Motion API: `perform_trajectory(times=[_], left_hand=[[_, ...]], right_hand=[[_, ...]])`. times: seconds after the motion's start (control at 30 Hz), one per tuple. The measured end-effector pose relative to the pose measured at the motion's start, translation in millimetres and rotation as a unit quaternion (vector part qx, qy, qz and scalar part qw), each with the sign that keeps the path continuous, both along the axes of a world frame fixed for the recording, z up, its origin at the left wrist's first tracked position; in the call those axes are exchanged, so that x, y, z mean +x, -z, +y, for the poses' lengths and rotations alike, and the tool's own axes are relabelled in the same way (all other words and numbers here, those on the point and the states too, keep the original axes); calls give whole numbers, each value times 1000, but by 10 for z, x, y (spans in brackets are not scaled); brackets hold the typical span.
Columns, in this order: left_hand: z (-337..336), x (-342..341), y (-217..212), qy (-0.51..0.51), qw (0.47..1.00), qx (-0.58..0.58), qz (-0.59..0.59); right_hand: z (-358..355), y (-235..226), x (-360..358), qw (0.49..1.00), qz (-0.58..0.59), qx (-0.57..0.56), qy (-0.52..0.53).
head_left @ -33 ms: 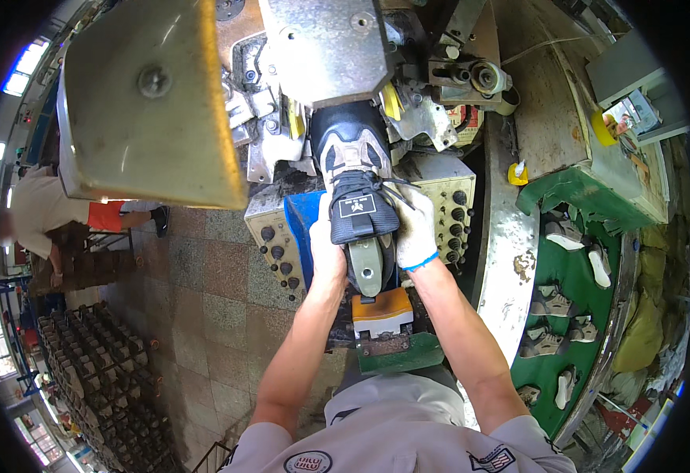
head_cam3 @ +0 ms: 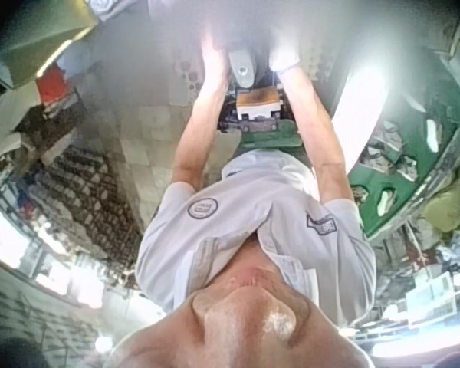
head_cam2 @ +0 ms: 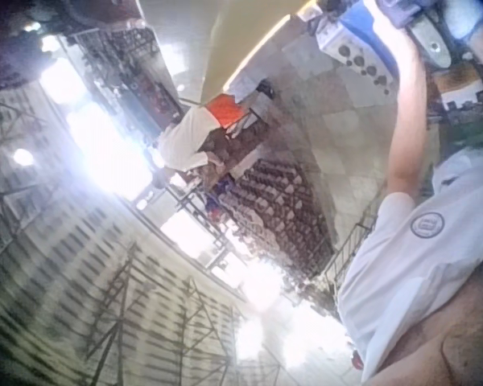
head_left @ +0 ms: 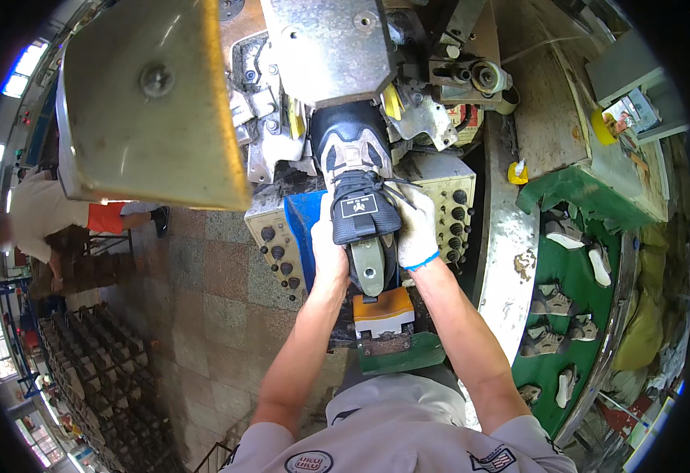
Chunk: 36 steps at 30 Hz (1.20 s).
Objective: The person places a shoe onto a lasting machine, aligns the toe section, and activates the machine to stretch and shape the upper material over the last. They then remove the finished shoe and place it on a conveyor belt, repeating these steps for several shoes.
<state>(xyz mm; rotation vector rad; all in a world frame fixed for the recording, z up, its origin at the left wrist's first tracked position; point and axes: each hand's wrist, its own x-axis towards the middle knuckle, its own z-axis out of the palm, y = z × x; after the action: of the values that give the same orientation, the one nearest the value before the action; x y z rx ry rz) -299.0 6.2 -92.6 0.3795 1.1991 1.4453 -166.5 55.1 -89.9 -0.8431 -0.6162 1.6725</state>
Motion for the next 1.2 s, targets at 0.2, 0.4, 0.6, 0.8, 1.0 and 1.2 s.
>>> perform_trajectory(times=[0.2,0.4,0.6,0.8,1.0,1.2], left_hand=[[52,-55,101,12,997,27,68],[72,-281,414,20,991,86,103],[109,-291,121,79,979,60,177],[92,-206,-49,48,967,71,241],[-105,-396,159,91,929,27,356],[-1423,-32,1257,118,848,-223,466]], right_hand=[[-14,132,-37,998,-52,31,11],[-12,169,-230,990,-108,50,70],[15,60,-281,995,-72,-13,66],[42,120,-188,986,-102,120,53],[34,431,-27,999,-20,36,18],[-541,-45,936,990,-124,36,60]])
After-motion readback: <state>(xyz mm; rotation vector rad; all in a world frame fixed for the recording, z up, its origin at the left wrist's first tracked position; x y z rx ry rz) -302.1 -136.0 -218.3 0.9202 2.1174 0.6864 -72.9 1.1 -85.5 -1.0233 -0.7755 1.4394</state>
